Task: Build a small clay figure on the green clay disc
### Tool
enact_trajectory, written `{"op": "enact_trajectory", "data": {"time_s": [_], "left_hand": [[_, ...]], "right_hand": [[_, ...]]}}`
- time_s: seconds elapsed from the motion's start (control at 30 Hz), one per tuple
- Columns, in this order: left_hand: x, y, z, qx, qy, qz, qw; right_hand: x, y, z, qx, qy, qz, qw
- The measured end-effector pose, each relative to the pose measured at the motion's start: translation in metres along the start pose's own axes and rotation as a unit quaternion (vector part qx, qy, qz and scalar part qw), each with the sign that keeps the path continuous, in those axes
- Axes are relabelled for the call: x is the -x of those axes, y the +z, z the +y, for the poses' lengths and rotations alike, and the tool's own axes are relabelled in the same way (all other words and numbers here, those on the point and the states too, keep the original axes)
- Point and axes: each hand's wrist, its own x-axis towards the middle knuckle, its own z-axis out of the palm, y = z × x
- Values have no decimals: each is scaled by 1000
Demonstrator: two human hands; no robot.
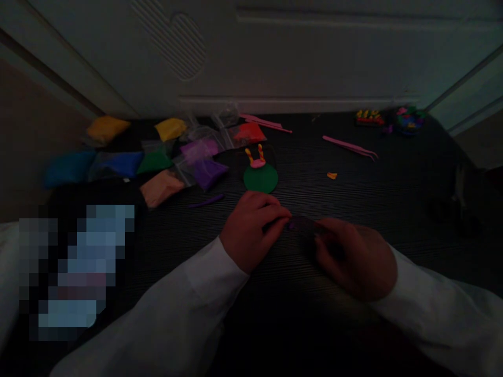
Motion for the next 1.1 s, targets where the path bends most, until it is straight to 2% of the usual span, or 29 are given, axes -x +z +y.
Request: {"op": "enact_trajectory", "data": {"time_s": [0.2,0.43,0.8,0.9,1.1], "left_hand": [[0,0,0,-4,-1,2,1000],[0,1,-2,-15,2,-6,1000],[-1,-1,-1,-10,-1,-23,1000],[0,-2,-1,0,-12,-17,1000],[0,-9,-1,37,-57,-9,998]], "right_hand": [[-1,0,-1,11,-2,4,1000],[-3,0,-2,12,-14,-42,999],[-4,0,-3,42,-38,-67,996],[-4,0,-2,32,-25,-62,997],[-2,-1,-1,-9,-9,-10,1000]]}}
